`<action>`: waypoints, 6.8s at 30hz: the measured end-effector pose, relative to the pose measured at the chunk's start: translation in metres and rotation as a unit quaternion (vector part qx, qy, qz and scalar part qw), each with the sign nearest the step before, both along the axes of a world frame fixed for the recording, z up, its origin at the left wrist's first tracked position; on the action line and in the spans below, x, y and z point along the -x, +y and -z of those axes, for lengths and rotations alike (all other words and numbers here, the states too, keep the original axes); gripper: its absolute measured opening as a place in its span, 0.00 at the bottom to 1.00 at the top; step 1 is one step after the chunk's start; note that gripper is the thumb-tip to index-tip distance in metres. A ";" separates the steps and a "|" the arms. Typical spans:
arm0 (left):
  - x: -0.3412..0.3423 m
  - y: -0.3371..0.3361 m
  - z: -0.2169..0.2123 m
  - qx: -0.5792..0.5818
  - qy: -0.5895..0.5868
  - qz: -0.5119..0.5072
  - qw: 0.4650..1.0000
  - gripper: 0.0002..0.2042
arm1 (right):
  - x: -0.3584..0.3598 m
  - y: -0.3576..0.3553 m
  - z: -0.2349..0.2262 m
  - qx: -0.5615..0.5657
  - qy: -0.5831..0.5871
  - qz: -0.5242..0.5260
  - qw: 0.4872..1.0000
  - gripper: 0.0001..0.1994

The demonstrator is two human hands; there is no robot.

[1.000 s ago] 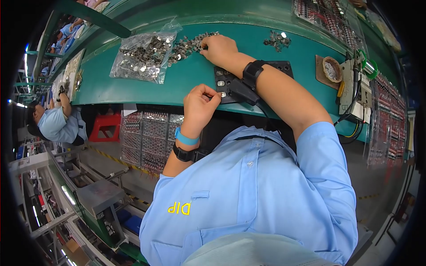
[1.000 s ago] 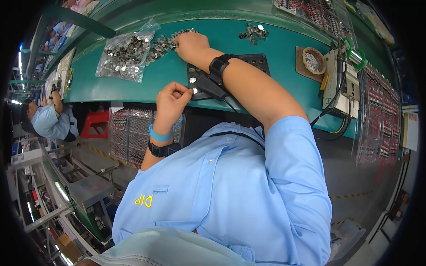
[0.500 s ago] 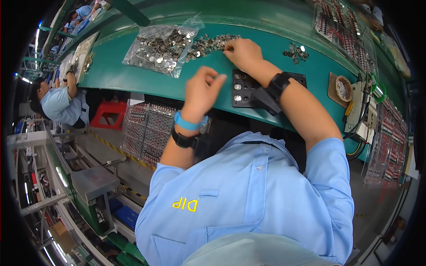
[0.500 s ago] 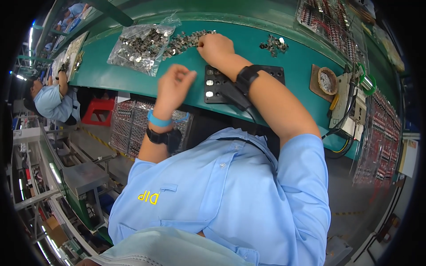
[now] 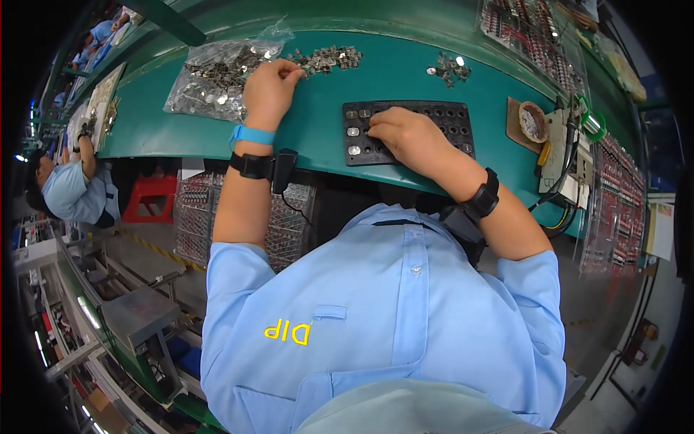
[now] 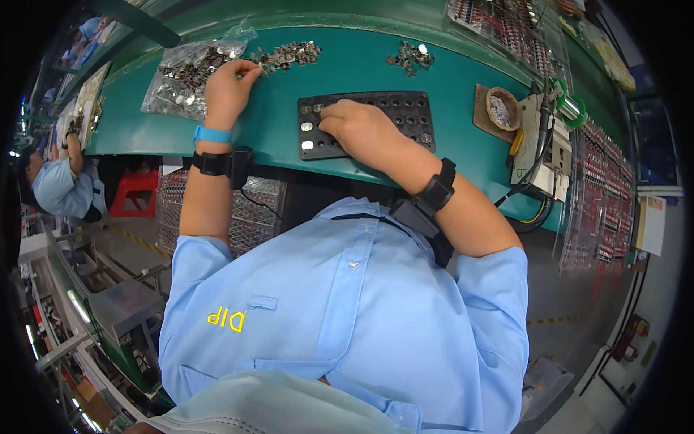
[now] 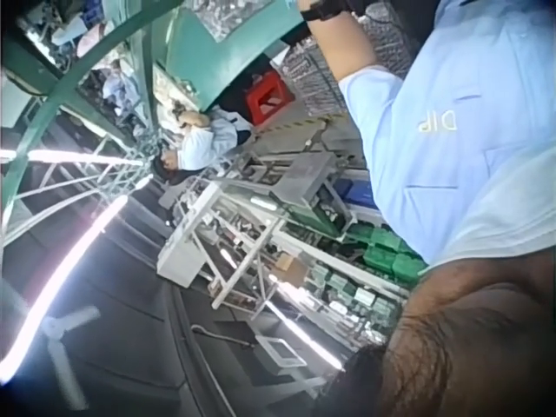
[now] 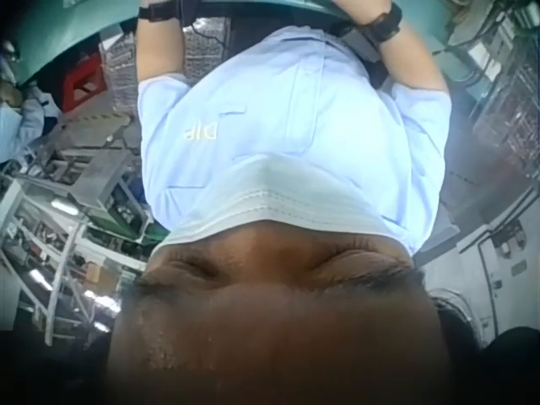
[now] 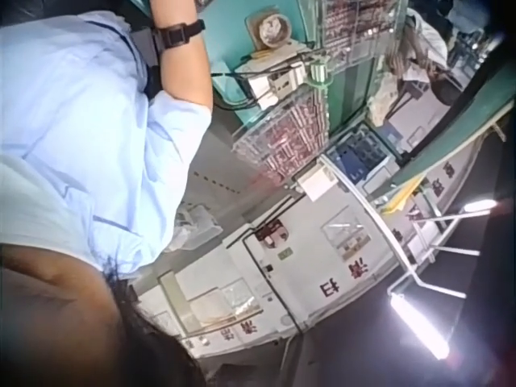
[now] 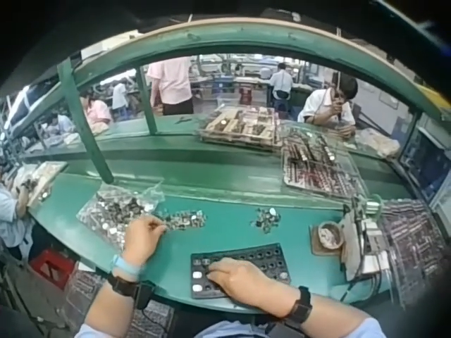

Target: Manually inserting small electronic components into a plastic tray or board.

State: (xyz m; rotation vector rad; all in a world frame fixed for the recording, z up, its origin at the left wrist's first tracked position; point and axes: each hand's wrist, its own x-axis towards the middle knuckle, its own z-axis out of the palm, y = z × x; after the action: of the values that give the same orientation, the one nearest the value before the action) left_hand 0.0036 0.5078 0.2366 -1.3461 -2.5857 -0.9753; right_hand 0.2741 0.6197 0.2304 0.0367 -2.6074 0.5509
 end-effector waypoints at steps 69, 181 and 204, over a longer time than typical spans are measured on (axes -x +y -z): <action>-0.123 -0.055 0.000 -0.074 -0.113 0.165 0.977 0.12 | -0.038 -0.055 -0.013 -0.019 0.026 0.155 0.987 0.16; -0.038 -0.034 0.017 -0.076 -0.058 0.017 0.995 0.09 | 0.155 0.008 0.002 0.103 -0.150 0.150 0.972 0.08; -0.133 -0.024 -0.004 0.027 -0.063 0.246 0.967 0.06 | -0.047 -0.021 0.006 -0.002 0.097 0.049 0.994 0.11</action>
State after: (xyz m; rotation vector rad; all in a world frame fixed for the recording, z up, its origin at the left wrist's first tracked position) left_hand 0.1371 0.4839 0.2403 -2.0682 -2.4216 -1.0816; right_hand 0.3212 0.5990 0.2244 -0.0356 -2.4069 0.4821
